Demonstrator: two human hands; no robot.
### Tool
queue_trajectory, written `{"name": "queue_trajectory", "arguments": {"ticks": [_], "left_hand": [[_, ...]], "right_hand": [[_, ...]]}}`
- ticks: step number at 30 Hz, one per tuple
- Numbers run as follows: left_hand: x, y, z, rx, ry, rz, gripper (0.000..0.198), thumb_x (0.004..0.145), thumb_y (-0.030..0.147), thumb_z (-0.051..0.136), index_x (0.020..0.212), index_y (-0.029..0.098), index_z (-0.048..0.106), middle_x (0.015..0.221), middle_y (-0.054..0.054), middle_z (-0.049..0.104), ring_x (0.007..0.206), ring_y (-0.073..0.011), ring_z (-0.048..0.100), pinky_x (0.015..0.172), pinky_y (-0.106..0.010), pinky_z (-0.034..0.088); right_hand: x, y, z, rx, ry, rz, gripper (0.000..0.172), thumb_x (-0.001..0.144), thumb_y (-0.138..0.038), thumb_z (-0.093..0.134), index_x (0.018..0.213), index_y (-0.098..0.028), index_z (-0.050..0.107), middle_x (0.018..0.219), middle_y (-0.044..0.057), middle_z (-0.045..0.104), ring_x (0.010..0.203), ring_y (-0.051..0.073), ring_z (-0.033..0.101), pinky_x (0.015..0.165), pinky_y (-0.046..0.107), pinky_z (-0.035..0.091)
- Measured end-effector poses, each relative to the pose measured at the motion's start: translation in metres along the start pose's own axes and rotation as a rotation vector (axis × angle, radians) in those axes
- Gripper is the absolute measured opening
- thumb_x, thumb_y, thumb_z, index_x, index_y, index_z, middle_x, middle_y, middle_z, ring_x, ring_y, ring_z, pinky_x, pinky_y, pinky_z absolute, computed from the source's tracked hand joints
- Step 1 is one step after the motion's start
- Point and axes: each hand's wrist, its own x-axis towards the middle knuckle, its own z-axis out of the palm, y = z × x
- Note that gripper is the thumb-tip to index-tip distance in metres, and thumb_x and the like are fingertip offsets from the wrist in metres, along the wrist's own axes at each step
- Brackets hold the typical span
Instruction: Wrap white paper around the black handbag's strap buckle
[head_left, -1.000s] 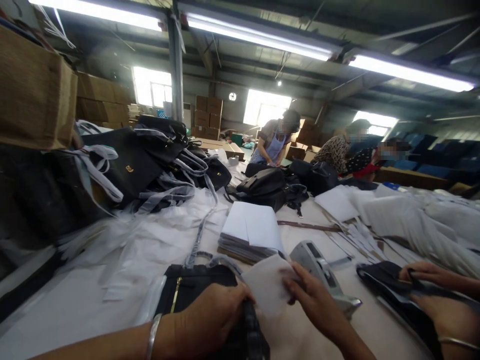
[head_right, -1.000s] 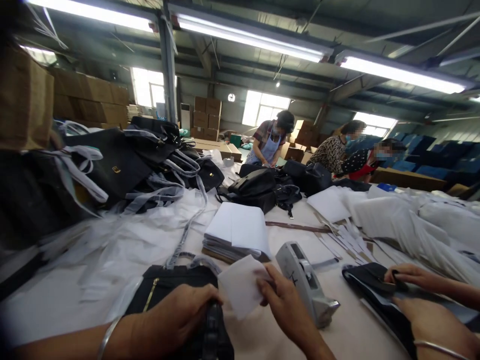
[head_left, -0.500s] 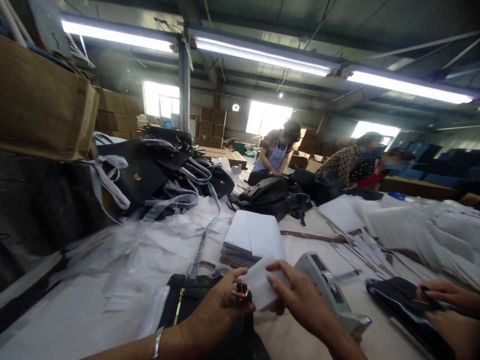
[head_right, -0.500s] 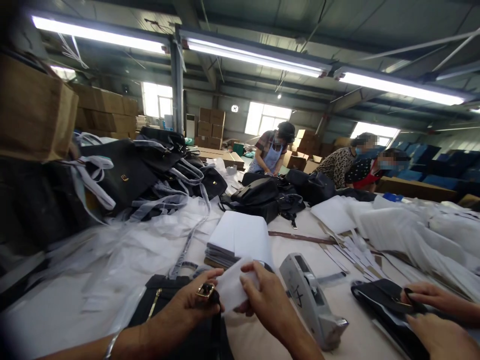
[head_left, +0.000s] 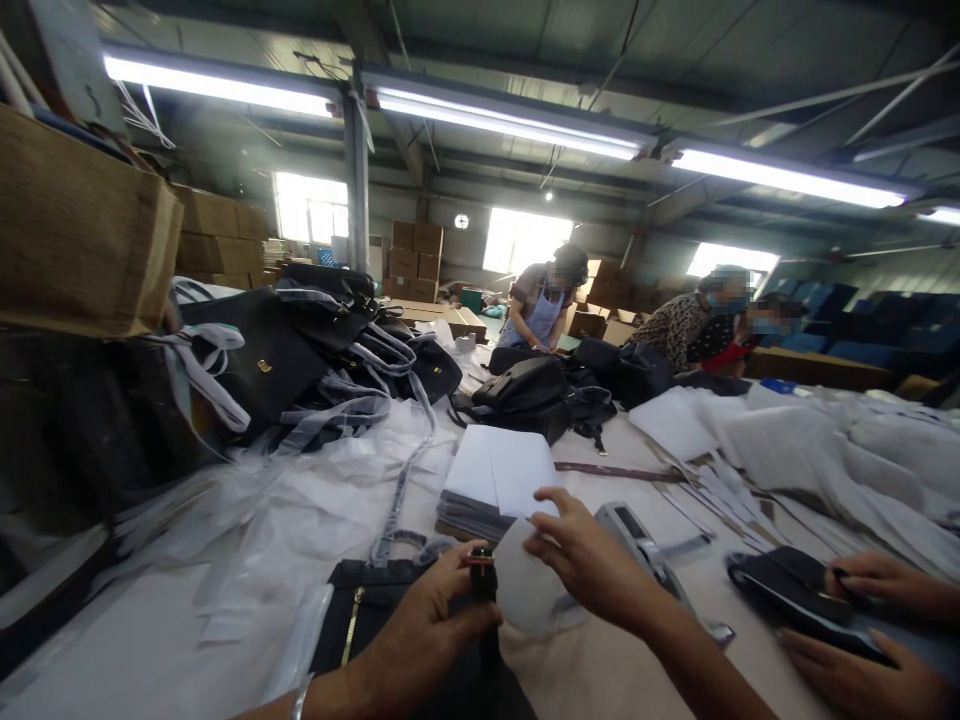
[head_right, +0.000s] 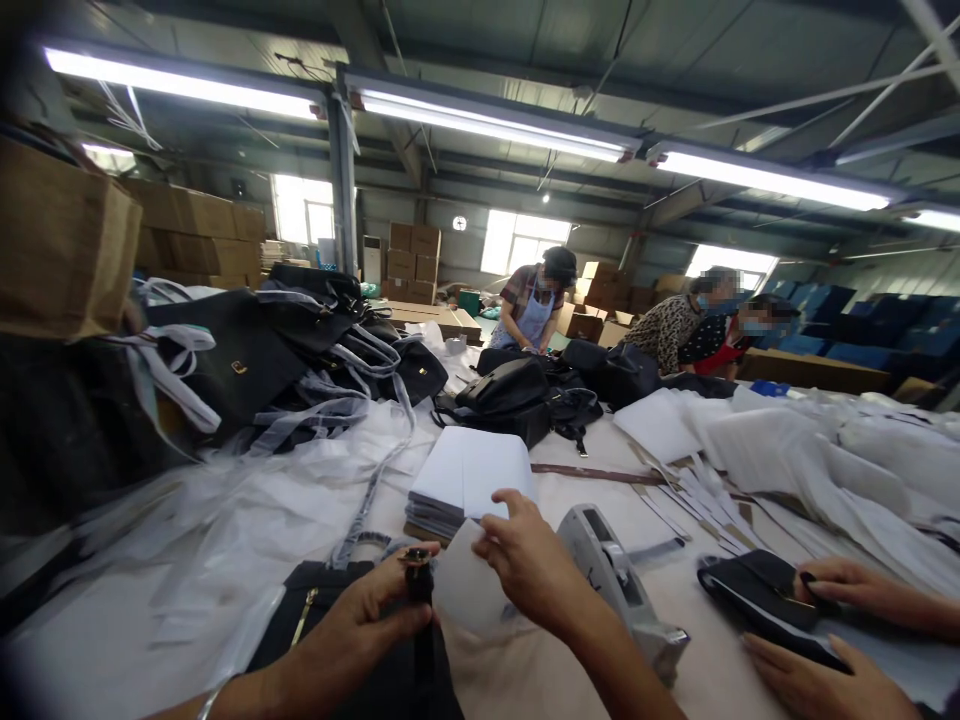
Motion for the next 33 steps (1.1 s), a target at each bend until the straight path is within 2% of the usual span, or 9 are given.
{"name": "queue_trajectory", "arguments": {"ticks": [5,13,17,20,23,26,28,31,33], "left_hand": [[0.001,0.005,0.005,0.118,0.026,0.055,0.031,0.094,0.032,0.057,0.125,0.035,0.064,0.146,0.003,0.045,0.133,-0.0188,0.039,0.116,-0.027,0.03],[0.009,-0.009,0.008,-0.126,0.082,-0.027,0.022,0.091,0.037,0.062,0.105,0.022,0.069,0.098,-0.002,0.064,0.095,-0.0184,0.055,0.086,-0.027,0.042],[0.009,-0.005,0.007,-0.161,0.109,-0.035,0.022,0.088,0.035,0.064,0.102,0.017,0.068,0.095,-0.003,0.066,0.093,-0.0202,0.056,0.085,-0.028,0.045],[0.008,-0.007,0.002,-0.116,0.199,-0.031,0.018,0.083,0.027,0.068,0.099,0.019,0.067,0.099,-0.002,0.067,0.097,-0.0201,0.058,0.088,-0.027,0.045],[0.008,-0.014,-0.002,-0.054,0.278,-0.038,0.053,0.079,0.02,0.069,0.129,0.027,0.056,0.13,0.001,0.061,0.122,-0.0196,0.052,0.107,-0.026,0.036],[0.009,-0.018,-0.002,0.05,0.299,-0.008,0.076,0.082,0.025,0.068,0.149,0.031,0.034,0.153,0.003,0.041,0.142,-0.0175,0.035,0.12,-0.027,0.02],[0.01,-0.015,0.0,0.119,0.302,0.002,0.081,0.082,0.024,0.066,0.152,0.03,0.025,0.156,0.003,0.035,0.145,-0.0155,0.028,0.121,-0.026,0.017],[0.01,-0.01,0.001,0.147,0.316,-0.004,0.09,0.077,0.013,0.063,0.154,0.03,0.019,0.157,0.003,0.033,0.146,-0.0159,0.026,0.123,-0.028,0.015],[0.01,-0.01,0.0,0.028,0.322,-0.03,0.096,0.075,0.014,0.065,0.155,0.029,0.015,0.153,-0.002,0.041,0.142,-0.0211,0.036,0.121,-0.033,0.022]], "right_hand": [[0.009,-0.012,0.002,0.218,-0.235,-0.057,0.021,0.093,-0.033,0.049,0.077,-0.02,0.049,0.076,0.0,0.058,0.068,0.013,0.05,0.062,0.026,0.035],[0.029,-0.016,-0.001,0.631,-0.47,0.018,0.022,0.089,-0.039,0.054,0.079,-0.019,0.052,0.065,-0.004,0.047,0.053,0.009,0.045,0.048,0.021,0.035],[0.02,-0.015,0.009,0.771,-0.311,0.037,0.033,0.088,-0.048,0.061,0.105,-0.02,0.062,0.078,-0.002,0.057,0.065,0.012,0.053,0.057,0.022,0.042],[-0.004,-0.015,0.025,1.013,-0.128,0.11,0.056,0.09,-0.05,0.058,0.138,-0.026,0.045,0.093,0.001,0.061,0.084,0.017,0.06,0.073,0.028,0.05],[-0.026,-0.019,0.039,1.026,0.007,0.082,0.075,0.086,-0.039,0.067,0.15,-0.032,0.029,0.126,0.007,0.058,0.104,0.021,0.061,0.089,0.035,0.051],[-0.029,-0.027,0.043,0.745,0.11,0.002,0.072,0.083,-0.035,0.071,0.146,-0.041,0.037,0.154,0.003,0.038,0.132,0.026,0.047,0.105,0.04,0.044],[-0.019,-0.033,0.043,0.628,0.177,-0.013,0.053,0.085,-0.037,0.068,0.136,-0.04,0.052,0.152,0.0,0.041,0.141,0.024,0.037,0.115,0.041,0.033],[0.0,-0.039,0.043,0.676,0.26,0.037,0.022,0.09,-0.044,0.06,0.105,-0.031,0.069,0.132,0.0,0.06,0.13,0.022,0.049,0.112,0.036,0.033],[0.01,-0.04,0.046,0.732,0.284,0.098,0.026,0.09,-0.05,0.058,0.089,-0.026,0.069,0.121,0.001,0.066,0.12,0.022,0.056,0.105,0.035,0.038]]}}
